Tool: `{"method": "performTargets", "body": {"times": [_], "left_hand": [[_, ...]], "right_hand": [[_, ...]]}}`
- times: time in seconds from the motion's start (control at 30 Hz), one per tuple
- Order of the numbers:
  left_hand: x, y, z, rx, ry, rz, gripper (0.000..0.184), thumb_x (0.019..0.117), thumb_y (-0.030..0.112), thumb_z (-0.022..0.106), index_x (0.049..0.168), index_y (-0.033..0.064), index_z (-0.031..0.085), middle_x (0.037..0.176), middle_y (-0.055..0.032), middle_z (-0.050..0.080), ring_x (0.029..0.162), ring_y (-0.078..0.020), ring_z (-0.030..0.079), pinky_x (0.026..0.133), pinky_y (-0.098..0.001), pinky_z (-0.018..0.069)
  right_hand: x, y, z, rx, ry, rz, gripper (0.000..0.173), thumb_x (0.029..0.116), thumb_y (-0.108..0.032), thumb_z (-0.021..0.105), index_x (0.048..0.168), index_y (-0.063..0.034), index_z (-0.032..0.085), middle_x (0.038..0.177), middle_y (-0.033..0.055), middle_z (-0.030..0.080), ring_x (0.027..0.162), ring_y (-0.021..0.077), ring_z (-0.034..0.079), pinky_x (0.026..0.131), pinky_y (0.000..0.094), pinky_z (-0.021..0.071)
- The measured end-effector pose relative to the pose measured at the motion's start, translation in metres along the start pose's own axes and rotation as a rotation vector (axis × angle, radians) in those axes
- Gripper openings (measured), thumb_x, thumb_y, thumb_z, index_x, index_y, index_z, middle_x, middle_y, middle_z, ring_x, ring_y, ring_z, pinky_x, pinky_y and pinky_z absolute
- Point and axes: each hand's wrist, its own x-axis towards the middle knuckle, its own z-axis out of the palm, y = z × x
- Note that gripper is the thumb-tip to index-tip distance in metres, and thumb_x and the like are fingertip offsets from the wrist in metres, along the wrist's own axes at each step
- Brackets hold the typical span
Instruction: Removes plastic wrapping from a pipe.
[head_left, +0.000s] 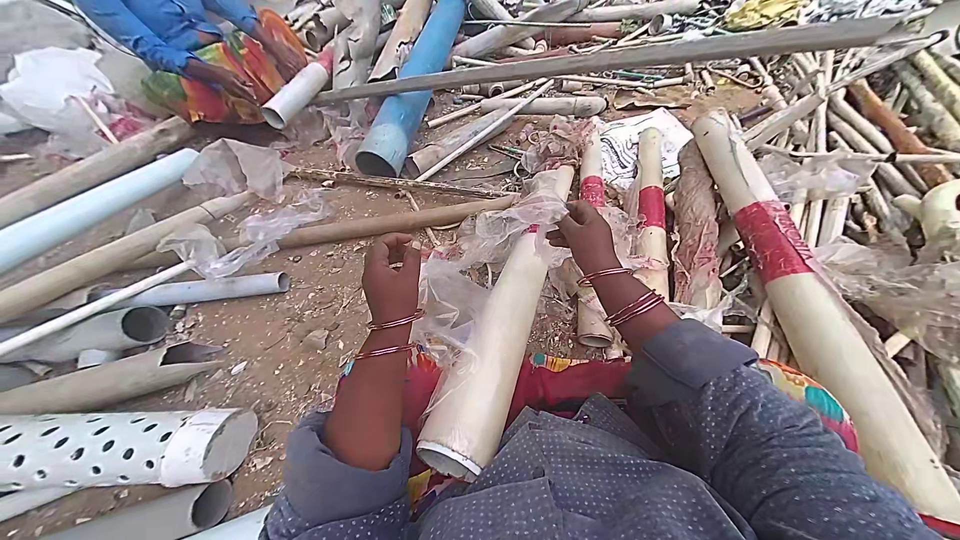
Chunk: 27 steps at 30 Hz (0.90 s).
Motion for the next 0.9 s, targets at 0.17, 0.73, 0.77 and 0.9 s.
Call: {"method": "performTargets", "body": {"times": [0.17, 0.73, 0.77, 0.9], "left_hand": [[0.000, 0.004, -0.003, 0.027, 0.052, 0.047, 0.036, 0.1015, 0.021, 0.061, 0.127, -0.0035, 0.060, 0.115, -0.0167, 0.064, 0.103, -0.0165, 0.061, 0.092, -0.0317, 0.0484], [-0.013, 0.035, -0.043, 0.417, -0.277, -0.004, 0.037, 0.1018, 0.031, 0.064, 0.127, 0.0042, 0.068, 0.130, -0.0181, 0.065, 0.116, -0.0345, 0.065, 0.098, -0.0559, 0.0503], [-0.017, 0.032, -0.051, 0.405, -0.247, 0.073, 0.038, 0.1001, 0.033, 0.065, 0.125, 0.0038, 0.069, 0.129, -0.0190, 0.066, 0.118, -0.0366, 0.064, 0.098, -0.0575, 0.0498], [-0.038, 0.009, -0.067, 0.205, -0.380, 0.392, 0.071, 0.0903, 0.067, 0.056, 0.124, 0.0066, 0.070, 0.134, -0.0142, 0.065, 0.129, -0.0284, 0.058, 0.106, -0.0482, 0.0474]], "right_hand": [[-0.037, -0.038, 0.048, -0.011, -0.260, -0.240, 0.033, 0.1051, -0.008, 0.052, 0.137, 0.0019, 0.054, 0.130, 0.0200, 0.061, 0.102, 0.0224, 0.069, 0.089, 0.0382, 0.0577], [-0.105, -0.020, 0.089, -0.588, -0.939, -0.309, 0.035, 0.1060, -0.018, 0.053, 0.136, -0.0017, 0.061, 0.130, 0.0230, 0.065, 0.123, 0.0375, 0.062, 0.103, 0.0569, 0.0454], [-0.105, -0.020, 0.089, -0.583, -0.931, -0.306, 0.035, 0.1067, -0.018, 0.052, 0.136, -0.0010, 0.061, 0.129, 0.0231, 0.066, 0.122, 0.0374, 0.063, 0.103, 0.0565, 0.0455], [-0.101, -0.016, 0.084, -0.566, -0.960, -0.310, 0.035, 0.1069, -0.021, 0.053, 0.134, -0.0016, 0.064, 0.127, 0.0230, 0.067, 0.121, 0.0380, 0.063, 0.103, 0.0580, 0.0449]]}}
